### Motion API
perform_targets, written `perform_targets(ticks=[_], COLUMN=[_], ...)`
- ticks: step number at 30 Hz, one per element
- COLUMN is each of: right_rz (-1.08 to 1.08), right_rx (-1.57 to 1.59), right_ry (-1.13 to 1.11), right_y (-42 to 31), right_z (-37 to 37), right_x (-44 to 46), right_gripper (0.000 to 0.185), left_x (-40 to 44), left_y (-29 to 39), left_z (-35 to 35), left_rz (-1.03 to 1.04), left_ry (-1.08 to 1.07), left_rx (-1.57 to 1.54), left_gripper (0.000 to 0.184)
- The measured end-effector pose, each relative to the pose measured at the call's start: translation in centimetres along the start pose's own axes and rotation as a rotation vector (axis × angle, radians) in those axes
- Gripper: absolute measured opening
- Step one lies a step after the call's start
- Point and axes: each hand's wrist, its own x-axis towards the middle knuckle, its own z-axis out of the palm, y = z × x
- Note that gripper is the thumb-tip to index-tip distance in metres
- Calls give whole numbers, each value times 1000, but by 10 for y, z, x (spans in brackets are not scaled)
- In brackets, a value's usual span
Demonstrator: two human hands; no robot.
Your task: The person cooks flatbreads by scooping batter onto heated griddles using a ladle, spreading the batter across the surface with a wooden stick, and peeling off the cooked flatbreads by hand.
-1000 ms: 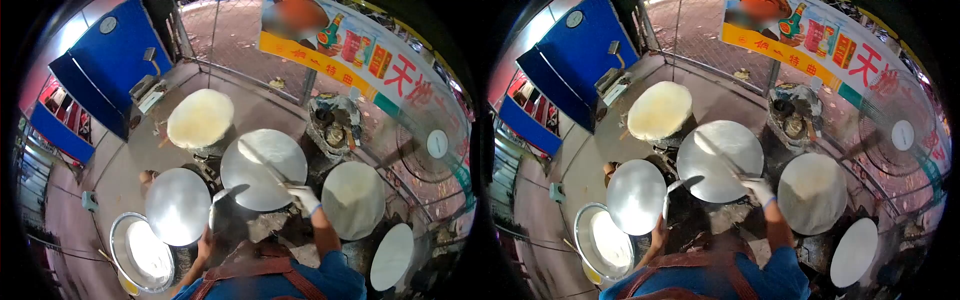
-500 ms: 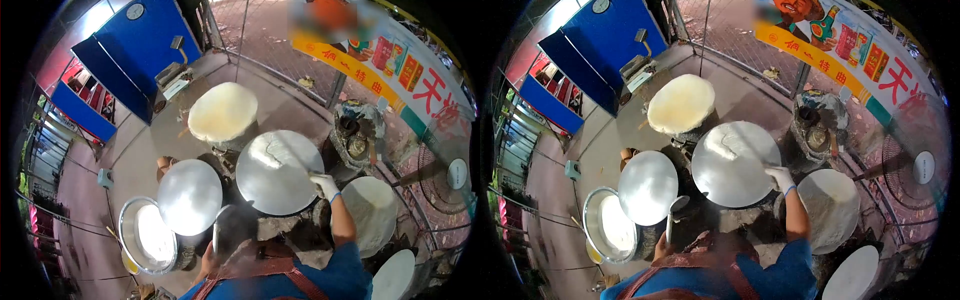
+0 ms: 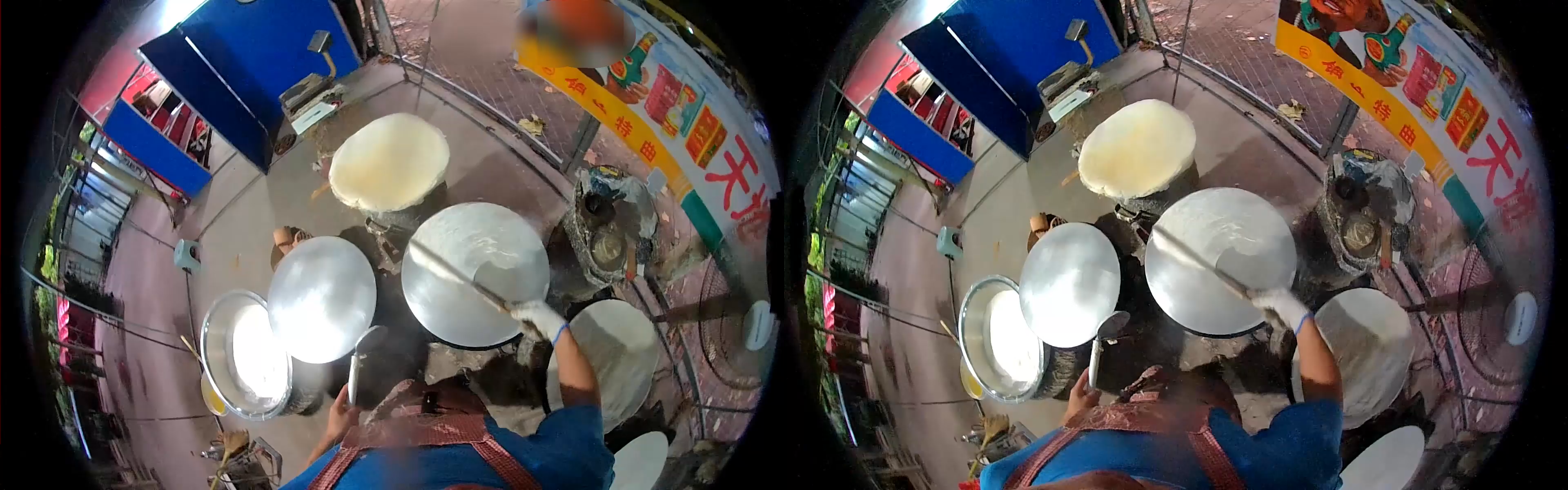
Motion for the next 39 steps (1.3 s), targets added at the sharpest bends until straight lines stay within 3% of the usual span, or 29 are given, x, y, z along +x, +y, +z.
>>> perform_targets(ticks=[1, 4, 5, 6, 7, 10, 14, 15, 16, 19, 20, 23, 25, 27, 28, 29, 31, 33, 35, 39], right_rz=[-70, -102, -277, -154, -217, -61, 23, 158, 23, -318, -362, -245, -5, 140, 161, 158, -133, -196, -171, -94], right_rx=[-76, -142, 14, 97, 28, -182, -90, -102, -202, -11, -73, -422, -428, -276, -387, -404, -476, -265, -450, -664], right_ry=[10, 61, 97, 246, 194, 55, -80, -91, -101, 103, 280, -77, -80, -143, -94, -58, -48, 90, 128, -179], right_y=[22, -16, -9, -37, -49, -61, -8, -14, -8, -42, -64, -69, -60, -26, -31, -40, -40, -66, -89, -33], right_z=[-6, -23, -34, -26, -27, -11, -29, -40, -55, -39, -20, -19, -24, -46, -48, -51, -59, -31, -1, -35], right_x=[6, -14, 19, 20, 30, 12, -12, -20, -4, 48, 47, 48, 13, 2, -15, -24, 7, 23, 30, 3], right_gripper=[12, 14, 12, 16, 18, 15, 11, 11, 14, 20, 18, 16, 18, 14, 13, 16, 16, 18, 18, 22], left_x=[-1, -1, -1, -7, -8, -10, -12, -11, -14, -20, -23, -33, -25, -34, -30, -29, -36, -40, -42, -44], left_y=[3, -19, -25, -16, -16, -19, -25, -31, -30, -32, -33, -17, -50, -29, -34, -37, -39, -41, -42, -57], left_z=[5, -7, -12, -8, -6, -9, -8, -10, -9, -11, -11, -5, -16, -7, -9, -9, -14, -19, -27, -59], left_rz=[-3, 27, 45, 64, 43, -46, -68, -43, -42, -17, -11, -60, -23, -107, -87, -99, -138, -148, -123, -36], left_ry=[17, -20, -37, -7, -10, 29, 68, 68, 84, 108, 112, 116, 83, 115, 115, 127, 139, 134, 111, 50], left_rx=[9, -101, -128, -23, -28, -15, 18, 0, -3, -50, -73, -35, -155, -155, -82, -101, -111, -135, -142, -92], left_gripper=[62, 66, 67, 68, 69, 70, 69, 69, 69, 69, 69, 69, 69, 69, 69, 69, 69, 71, 71, 71])
